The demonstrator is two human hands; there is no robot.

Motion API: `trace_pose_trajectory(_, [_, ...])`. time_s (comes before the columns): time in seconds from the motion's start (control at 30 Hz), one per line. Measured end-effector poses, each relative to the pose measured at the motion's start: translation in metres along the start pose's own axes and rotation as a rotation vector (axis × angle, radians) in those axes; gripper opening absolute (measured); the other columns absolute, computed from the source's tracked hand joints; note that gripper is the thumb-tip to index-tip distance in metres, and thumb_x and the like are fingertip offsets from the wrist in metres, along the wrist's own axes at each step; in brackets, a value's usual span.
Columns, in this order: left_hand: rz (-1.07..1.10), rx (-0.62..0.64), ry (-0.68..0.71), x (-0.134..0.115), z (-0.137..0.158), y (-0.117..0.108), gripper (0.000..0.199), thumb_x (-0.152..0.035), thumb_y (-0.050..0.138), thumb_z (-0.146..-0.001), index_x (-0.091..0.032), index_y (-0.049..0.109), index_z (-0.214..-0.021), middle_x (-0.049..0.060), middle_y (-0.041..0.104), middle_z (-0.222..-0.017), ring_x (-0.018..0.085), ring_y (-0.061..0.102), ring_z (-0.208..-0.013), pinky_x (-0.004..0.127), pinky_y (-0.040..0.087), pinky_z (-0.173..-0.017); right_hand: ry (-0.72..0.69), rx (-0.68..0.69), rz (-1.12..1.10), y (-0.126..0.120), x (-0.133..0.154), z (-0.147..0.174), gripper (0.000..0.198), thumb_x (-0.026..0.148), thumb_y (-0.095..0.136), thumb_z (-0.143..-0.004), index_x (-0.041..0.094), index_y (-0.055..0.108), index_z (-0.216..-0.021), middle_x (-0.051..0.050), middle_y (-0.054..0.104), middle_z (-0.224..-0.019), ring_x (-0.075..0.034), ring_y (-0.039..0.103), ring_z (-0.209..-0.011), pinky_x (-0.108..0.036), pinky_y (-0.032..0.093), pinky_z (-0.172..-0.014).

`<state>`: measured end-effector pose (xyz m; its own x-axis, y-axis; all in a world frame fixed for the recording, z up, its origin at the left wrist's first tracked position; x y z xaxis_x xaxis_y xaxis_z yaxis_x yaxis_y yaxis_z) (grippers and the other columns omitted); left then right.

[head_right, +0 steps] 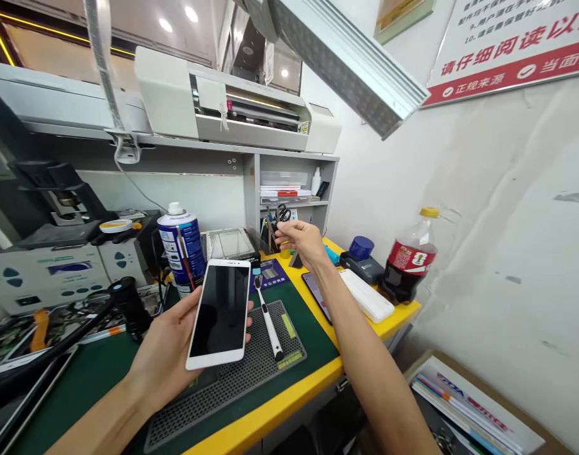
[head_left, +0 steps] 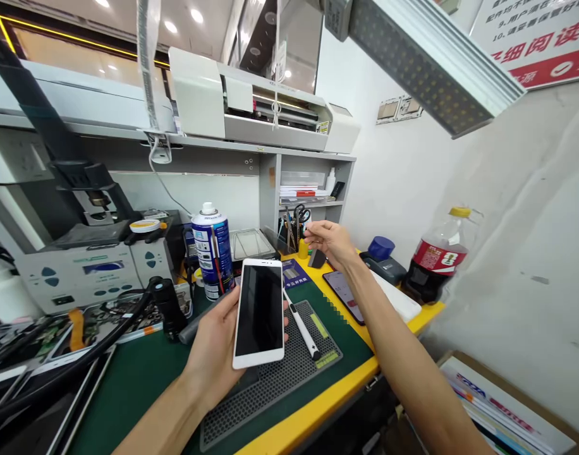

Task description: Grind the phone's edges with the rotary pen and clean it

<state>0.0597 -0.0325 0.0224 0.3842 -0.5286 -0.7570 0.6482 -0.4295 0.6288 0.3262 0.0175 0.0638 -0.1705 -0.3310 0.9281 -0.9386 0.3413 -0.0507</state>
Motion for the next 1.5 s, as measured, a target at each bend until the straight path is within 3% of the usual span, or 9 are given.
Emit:
trace_pose_trajectory(0.13, [0.067, -0.041, -0.010, 0.001, -0.002, -0.003, 0.050, -0.044, 0.042, -0.103, -0.005, 0.066, -0.123, 0.026, 0.074, -0.113, 0.041, 0.076, -0.094, 0.062, 0.059, -0.087, -0.052, 0.047, 0.127, 0.035, 0.002, 0.020, 0.043, 0.054, 0.060, -0.095, 0.014, 0.068, -0.082, -0.005, 0.071, -0.079, -0.018, 0.070, -0.075, -0.035, 0.058, -0.072])
trace_pose_trajectory(0.23, [0.136, -0.049, -0.008, -0.001, -0.003, -0.005, 0.047, -0.042, 0.041, -0.103, -0.007, 0.067, -0.120, 0.023, 0.077, -0.105, 0.039, 0.077, -0.088, 0.061, 0.060, -0.083, -0.154, 0.141, 0.224, 0.057, 0.009, 0.044, 0.053, 0.057, 0.077, -0.079, 0.018, 0.071, -0.114, -0.010, 0.072, -0.119, -0.027, 0.066, -0.114, -0.044, 0.049, -0.103])
trace_pose_trajectory(0.3, [0.160, -0.045, 0.003, -0.003, -0.003, -0.005, 0.045, -0.040, 0.040, -0.104, -0.008, 0.068, -0.118, 0.019, 0.078, -0.097, 0.036, 0.077, -0.082, 0.058, 0.061, -0.079, -0.182, 0.270, 0.277, 0.067, 0.014, 0.059, 0.098, 0.054, 0.093, -0.056, 0.021, 0.057, -0.141, -0.013, 0.053, -0.150, -0.035, 0.047, -0.139, -0.051, 0.034, -0.117])
trace_pose_trajectory(0.37, [0.187, -0.030, 0.015, -0.004, -0.004, -0.004, 0.041, -0.037, 0.040, -0.104, -0.011, 0.069, -0.115, 0.014, 0.077, -0.091, 0.031, 0.075, -0.073, 0.052, 0.062, -0.071, -0.184, 0.402, 0.349, 0.074, 0.015, 0.073, 0.131, 0.054, 0.097, -0.042, 0.017, 0.041, -0.154, -0.018, 0.035, -0.162, -0.041, 0.030, -0.149, -0.059, 0.021, -0.122])
trace_pose_trajectory(0.47, [0.235, -0.009, 0.018, -0.003, -0.006, -0.003, 0.042, -0.037, 0.037, -0.106, -0.012, 0.071, -0.107, 0.007, 0.072, -0.072, 0.021, 0.069, -0.058, 0.035, 0.060, -0.063, -0.205, 0.649, 0.579, 0.083, 0.013, 0.086, 0.150, 0.063, 0.092, -0.049, 0.021, 0.005, -0.164, -0.016, 0.008, -0.170, -0.040, 0.005, -0.156, -0.060, 0.013, -0.125])
trace_pose_trajectory(0.7, [0.271, 0.054, 0.010, 0.001, -0.006, -0.003, 0.047, -0.045, 0.036, -0.106, -0.014, 0.071, -0.103, 0.003, 0.065, -0.062, 0.019, 0.064, -0.050, 0.026, 0.050, -0.047, -0.208, 0.758, 0.670, 0.095, 0.003, 0.089, 0.153, 0.067, 0.087, -0.054, 0.021, -0.012, -0.162, -0.013, -0.008, -0.171, -0.035, -0.008, -0.157, -0.057, 0.010, -0.126])
trace_pose_trajectory(1.07, [0.237, 0.070, 0.011, 0.002, -0.005, 0.003, 0.044, -0.041, 0.032, -0.106, -0.016, 0.068, -0.102, 0.005, 0.066, -0.070, 0.022, 0.068, -0.058, 0.034, 0.057, -0.054, -0.120, 0.886, 0.610, 0.094, -0.004, 0.077, 0.156, 0.080, 0.078, -0.054, 0.013, -0.015, -0.160, -0.018, -0.018, -0.168, -0.034, -0.018, -0.155, -0.054, -0.001, -0.125])
trace_pose_trajectory(1.33, [0.144, 0.061, 0.015, 0.003, -0.001, 0.008, 0.047, -0.048, 0.031, -0.106, -0.016, 0.065, -0.111, 0.009, 0.070, -0.088, 0.026, 0.070, -0.070, 0.037, 0.058, -0.052, -0.068, 0.868, 0.563, 0.096, 0.001, 0.077, 0.158, 0.077, 0.081, -0.053, 0.006, -0.010, -0.161, -0.024, -0.012, -0.168, -0.036, -0.008, -0.156, -0.050, 0.005, -0.126])
trace_pose_trajectory(1.5, [0.077, 0.031, 0.029, 0.009, 0.000, 0.004, 0.045, -0.055, 0.034, -0.105, -0.026, 0.061, -0.126, 0.005, 0.071, -0.098, 0.021, 0.069, -0.071, 0.031, 0.056, -0.050, -0.058, 0.840, 0.552, 0.096, 0.006, 0.081, 0.154, 0.070, 0.086, -0.053, 0.016, -0.008, -0.162, -0.019, -0.009, -0.169, -0.037, -0.006, -0.156, -0.053, 0.009, -0.126])
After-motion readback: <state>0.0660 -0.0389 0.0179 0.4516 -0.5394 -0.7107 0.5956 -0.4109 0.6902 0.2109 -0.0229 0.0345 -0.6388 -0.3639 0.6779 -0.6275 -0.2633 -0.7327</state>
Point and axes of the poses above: each hand's wrist, its own z-axis away from the middle knuckle, its own y-axis out of the palm, x = y × z, the point moved 1 cm from there along -z, towards the middle knuckle
